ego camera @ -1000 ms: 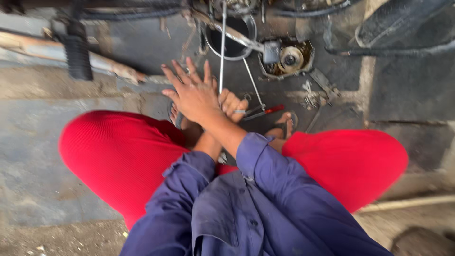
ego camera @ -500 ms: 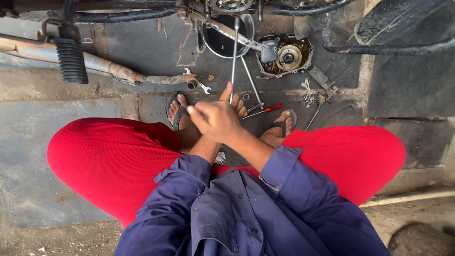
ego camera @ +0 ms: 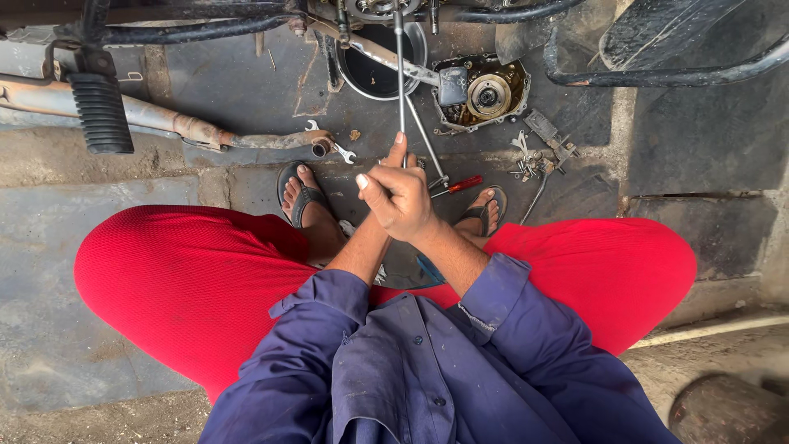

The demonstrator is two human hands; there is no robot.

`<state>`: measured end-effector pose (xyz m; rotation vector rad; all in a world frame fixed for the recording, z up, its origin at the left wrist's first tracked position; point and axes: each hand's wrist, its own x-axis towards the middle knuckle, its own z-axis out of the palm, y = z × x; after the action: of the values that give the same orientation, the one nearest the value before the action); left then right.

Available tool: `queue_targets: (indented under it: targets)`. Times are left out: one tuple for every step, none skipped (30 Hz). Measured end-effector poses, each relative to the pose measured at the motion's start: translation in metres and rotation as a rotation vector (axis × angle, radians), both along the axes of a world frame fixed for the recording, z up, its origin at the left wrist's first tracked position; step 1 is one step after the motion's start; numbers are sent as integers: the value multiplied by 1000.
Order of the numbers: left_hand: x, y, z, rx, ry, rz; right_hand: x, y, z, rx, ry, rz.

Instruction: The person sits on the floor and works on a motorcycle engine using various hand tools. They remove and install bolts, wipe parts with a cloth, and adjust components within the engine casing.

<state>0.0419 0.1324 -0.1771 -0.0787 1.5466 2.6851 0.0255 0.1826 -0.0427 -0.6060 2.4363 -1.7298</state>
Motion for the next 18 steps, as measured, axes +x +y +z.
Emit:
queue_targets:
  targets:
    - [0,2,-3,-35,9,8,1,1,-1,4,31,5]
    - [-1,3,-5,-69,21,14,1,3,-3,7,61,11]
    - [-2,4,-5,-105,31,26,1,4,-4,10,90,17]
    - [-2,5,-5,-29,17,6,1,5,-5,-6,66,23]
    - [-1,6,-5,73,-7,-19,0,6,-5,-22,43,28]
    - [-2,7,-5,243,-41,-58,-1,7,-6,-37,21,32]
    - [0,8,-5,63,59,16,-2,8,-6,-57,24,37]
    - [0,10,-3,-116,164,84,-3,10,-6,-76,29,40]
    - [0,11,-2,-296,275,151,-3,12,-6,-96,36,44]
    - [-1,12,-1,-254,217,116,-4,14,-7,-93,43,34]
    - [-3,14,0,-212,159,84,-4,15,-7,-92,51,29]
    - [-5,14,0,-172,101,56,-4,16,-8,-92,58,28]
    - [-6,15,0,-226,92,79,-4,17,-9,-93,62,32]
    - [-7,15,0,-281,78,98,-4,18,-11,-94,62,33]
    - [-8,15,0,-335,67,114,-4,18,-12,-96,65,31]
    - [-8,15,0,-342,78,110,-4,19,-13,-102,65,38]
    - [-8,15,0,-346,89,105,-4,19,-15,-106,63,43]
    - [-7,14,1,-348,102,100,-5,19,-16,-109,63,49]
